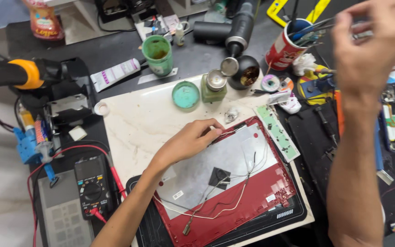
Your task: The person manipulates a red laptop screen panel by hand and with tweezers, routing internal wires and adjusting components within the frame.
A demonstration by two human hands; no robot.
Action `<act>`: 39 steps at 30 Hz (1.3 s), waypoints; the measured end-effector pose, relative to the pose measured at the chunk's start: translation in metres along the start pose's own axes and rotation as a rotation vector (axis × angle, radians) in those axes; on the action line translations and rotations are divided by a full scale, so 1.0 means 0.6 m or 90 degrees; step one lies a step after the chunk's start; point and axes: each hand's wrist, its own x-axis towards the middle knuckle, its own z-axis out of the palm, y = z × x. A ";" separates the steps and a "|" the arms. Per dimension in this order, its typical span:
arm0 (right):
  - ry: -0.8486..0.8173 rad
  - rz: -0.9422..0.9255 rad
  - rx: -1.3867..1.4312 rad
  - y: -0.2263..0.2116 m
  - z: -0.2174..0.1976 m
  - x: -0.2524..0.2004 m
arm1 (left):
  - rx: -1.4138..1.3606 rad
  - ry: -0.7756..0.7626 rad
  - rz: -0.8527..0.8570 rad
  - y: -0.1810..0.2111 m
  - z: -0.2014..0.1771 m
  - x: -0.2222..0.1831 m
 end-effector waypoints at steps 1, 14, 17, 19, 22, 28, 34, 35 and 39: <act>0.021 0.035 0.018 0.019 -0.005 -0.007 | 0.012 0.008 0.008 0.000 0.000 -0.003; -0.096 0.210 0.423 0.013 -0.155 -0.135 | 0.094 -0.013 0.015 0.087 -0.031 -0.041; -0.158 0.229 0.794 -0.069 -0.170 -0.147 | 0.073 -0.001 0.035 0.105 -0.032 -0.051; -0.190 0.303 0.847 -0.112 -0.157 -0.141 | 0.062 0.003 0.017 0.111 -0.028 -0.055; -0.268 0.442 0.600 -0.163 -0.139 -0.132 | 0.059 0.007 -0.024 0.113 -0.020 -0.050; -0.480 0.455 0.301 -0.190 -0.144 -0.127 | -0.018 0.069 0.058 0.080 -0.004 -0.036; -0.510 0.448 0.460 -0.135 -0.121 -0.149 | -0.142 -0.004 -0.049 0.049 0.017 -0.022; -0.496 0.456 0.508 -0.129 -0.111 -0.153 | -0.147 -0.009 -0.019 0.047 0.021 -0.020; -0.464 0.484 0.631 -0.117 -0.095 -0.162 | -0.155 -0.046 -0.055 0.039 0.007 -0.018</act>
